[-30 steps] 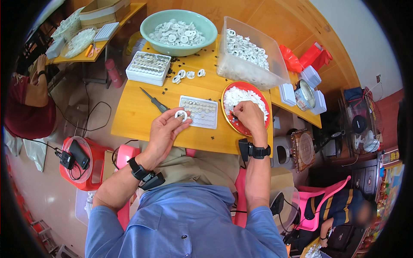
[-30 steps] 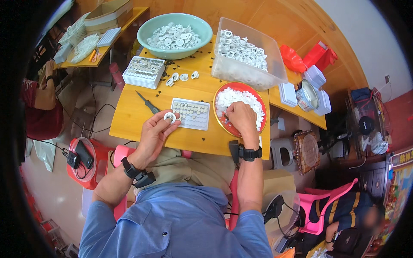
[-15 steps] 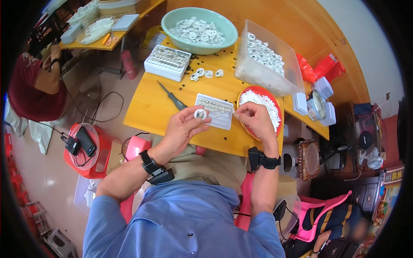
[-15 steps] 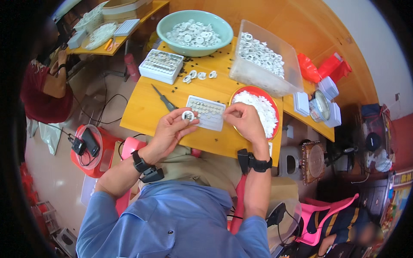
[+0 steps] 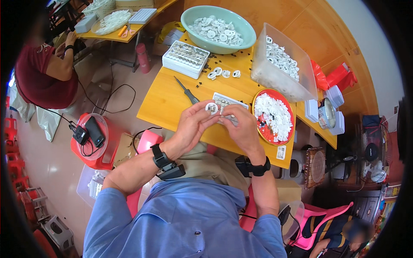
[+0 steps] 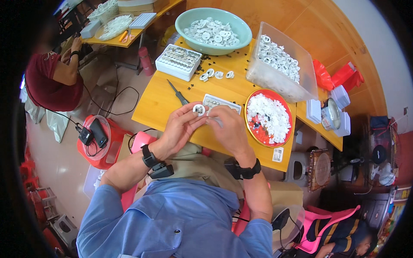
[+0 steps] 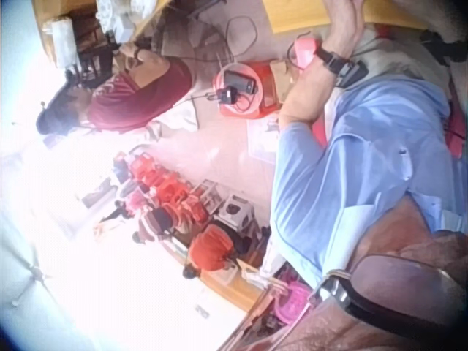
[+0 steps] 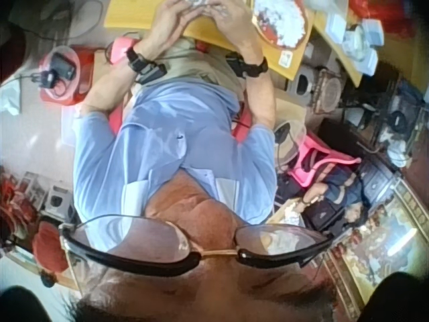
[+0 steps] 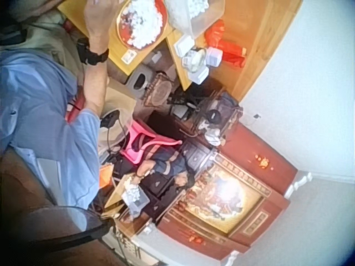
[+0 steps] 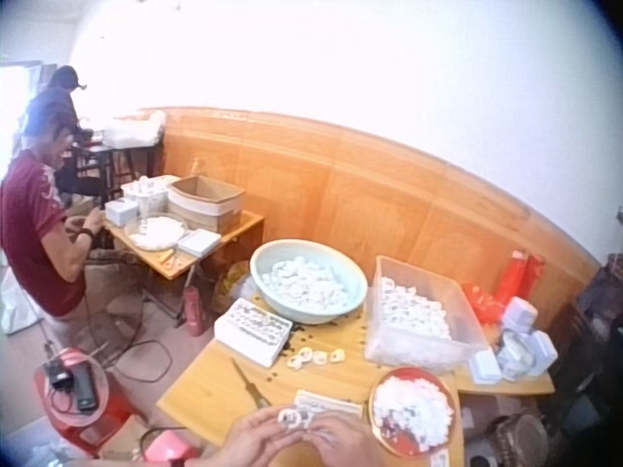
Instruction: Assembling small white plastic components by pressing them into a tray.
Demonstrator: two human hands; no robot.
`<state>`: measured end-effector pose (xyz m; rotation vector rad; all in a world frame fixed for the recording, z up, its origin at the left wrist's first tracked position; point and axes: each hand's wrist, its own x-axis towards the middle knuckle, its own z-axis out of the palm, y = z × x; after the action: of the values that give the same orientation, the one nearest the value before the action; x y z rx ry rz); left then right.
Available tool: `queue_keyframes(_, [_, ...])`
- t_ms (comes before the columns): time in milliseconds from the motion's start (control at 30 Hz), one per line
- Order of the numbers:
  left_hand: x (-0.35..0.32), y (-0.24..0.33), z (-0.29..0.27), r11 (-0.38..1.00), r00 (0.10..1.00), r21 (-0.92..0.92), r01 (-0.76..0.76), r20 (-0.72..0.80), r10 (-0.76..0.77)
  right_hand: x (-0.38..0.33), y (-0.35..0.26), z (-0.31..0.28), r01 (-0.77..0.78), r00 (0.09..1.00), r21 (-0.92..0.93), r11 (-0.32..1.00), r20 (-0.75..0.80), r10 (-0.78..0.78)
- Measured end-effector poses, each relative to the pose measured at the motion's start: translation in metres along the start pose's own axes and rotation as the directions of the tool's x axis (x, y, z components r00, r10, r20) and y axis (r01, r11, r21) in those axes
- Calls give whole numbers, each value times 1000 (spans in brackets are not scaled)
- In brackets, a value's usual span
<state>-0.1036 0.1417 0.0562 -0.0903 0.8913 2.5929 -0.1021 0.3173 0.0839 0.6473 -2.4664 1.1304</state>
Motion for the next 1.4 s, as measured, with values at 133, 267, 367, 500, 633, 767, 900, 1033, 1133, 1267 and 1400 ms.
queue_keyframes(133, [0, 2, 0, 1000, 1000, -18, 2, 20, -2, -2, -1, -2, -87, 996, 44, 995, -16, 88])
queue_keyframes(267, [-1, 1, 3, 998, 997, -26, 60, 53, -59, -1, 3, -8, -71, 993, 11, 997, -97, 71])
queue_keyframes(367, [1, -2, -1, 998, 995, 10, 69, 68, -69, 0, -4, -11, -223, 970, 146, 964, -70, 235])
queue_keyframes(500, [1, -5, -5, 994, 993, 69, 82, 84, -88, -2, -6, -7, -344, 934, 291, 893, 14, 356])
queue_keyframes(633, [1, -8, -5, 992, 991, 92, 82, 101, -91, 1, -11, -4, -225, 972, 183, 957, -24, 233])
queue_keyframes(767, [0, -8, -3, 992, 990, 90, 88, 101, -97, -1, -9, -4, -209, 976, 129, 969, -41, 215])
queue_keyframes(900, [0, -8, -4, 993, 990, 86, 82, 104, -90, 0, -9, -4, -215, 975, 119, 969, -25, 219])
queue_keyframes(1033, [0, -9, -2, 992, 992, 90, 91, 84, -99, -1, -6, -3, -199, 980, 113, 974, -2, 200])
queue_keyframes(1133, [1, -9, -1, 991, 992, 89, 98, 75, -104, -2, -5, -1, -180, 983, 93, 979, -10, 182])
queue_keyframes(1267, [2, -8, 0, 935, 995, 349, -54, 100, 21, -2, -10, 2, -227, 972, 99, 969, -37, 231])
queue_keyframes(1400, [1, -11, 0, 861, 974, 466, -203, 191, 126, -5, -1, -2, -382, 920, 330, 863, 47, 389])
